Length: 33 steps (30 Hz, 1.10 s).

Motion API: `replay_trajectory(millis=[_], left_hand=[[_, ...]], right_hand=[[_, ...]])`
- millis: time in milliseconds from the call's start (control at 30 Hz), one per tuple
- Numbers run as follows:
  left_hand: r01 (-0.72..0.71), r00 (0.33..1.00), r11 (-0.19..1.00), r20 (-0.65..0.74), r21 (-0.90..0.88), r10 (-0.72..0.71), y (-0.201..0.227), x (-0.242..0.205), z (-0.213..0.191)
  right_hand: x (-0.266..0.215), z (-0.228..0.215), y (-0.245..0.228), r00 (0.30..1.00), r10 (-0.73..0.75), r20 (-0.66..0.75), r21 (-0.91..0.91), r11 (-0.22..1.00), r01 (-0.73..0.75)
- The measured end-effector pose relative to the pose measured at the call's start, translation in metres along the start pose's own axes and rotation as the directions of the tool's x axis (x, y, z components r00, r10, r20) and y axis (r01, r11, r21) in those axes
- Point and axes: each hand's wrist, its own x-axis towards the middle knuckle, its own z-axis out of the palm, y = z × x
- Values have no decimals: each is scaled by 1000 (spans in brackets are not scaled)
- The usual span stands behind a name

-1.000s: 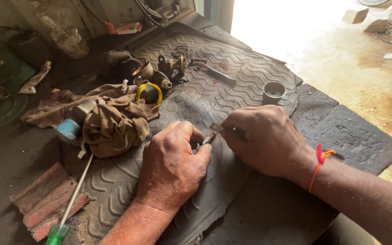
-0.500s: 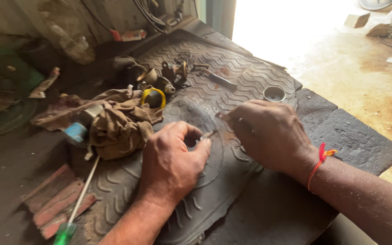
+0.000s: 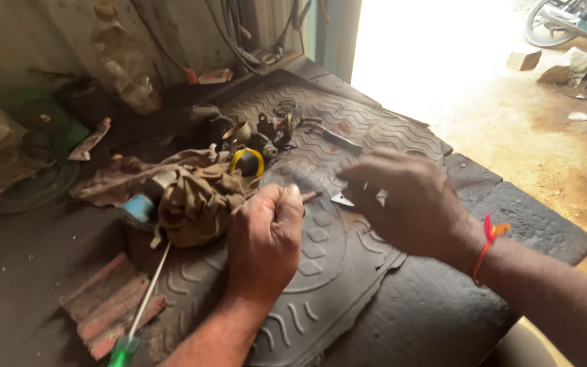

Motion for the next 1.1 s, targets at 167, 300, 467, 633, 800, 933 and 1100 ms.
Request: replay_trajectory(millis=[167, 300, 467, 633, 800, 933, 1100], left_hand=[[-19, 992, 994, -128, -106, 6, -6, -2, 3], [-151, 965, 967, -243, -204, 100, -16, 1, 8], [-94, 982, 983, -179, -158, 65, -18, 2, 10], [-2, 997, 997, -81, -80, -4, 3, 5, 0], [-176, 959, 972, -194, 158, 205, 4, 35, -54], [44, 946, 923, -314, 382, 85, -41, 79, -128], [438, 876, 703, -92, 560, -473, -155, 128, -186]], right_hand=[[26, 9, -8, 962, 257, 92, 111, 957, -267], [34, 33, -31, 776, 519, 359, 716, 379, -585], [34, 56, -35, 803, 497, 328, 840, 235, -489], [28, 63, -22, 886, 433, 167, 893, 314, -322], [25, 59, -22, 947, 314, -60, 658, 726, -199], [25, 57, -27, 970, 137, -202, 454, 890, -31], [27, 49, -30, 971, 219, -99, 368, 914, -168]])
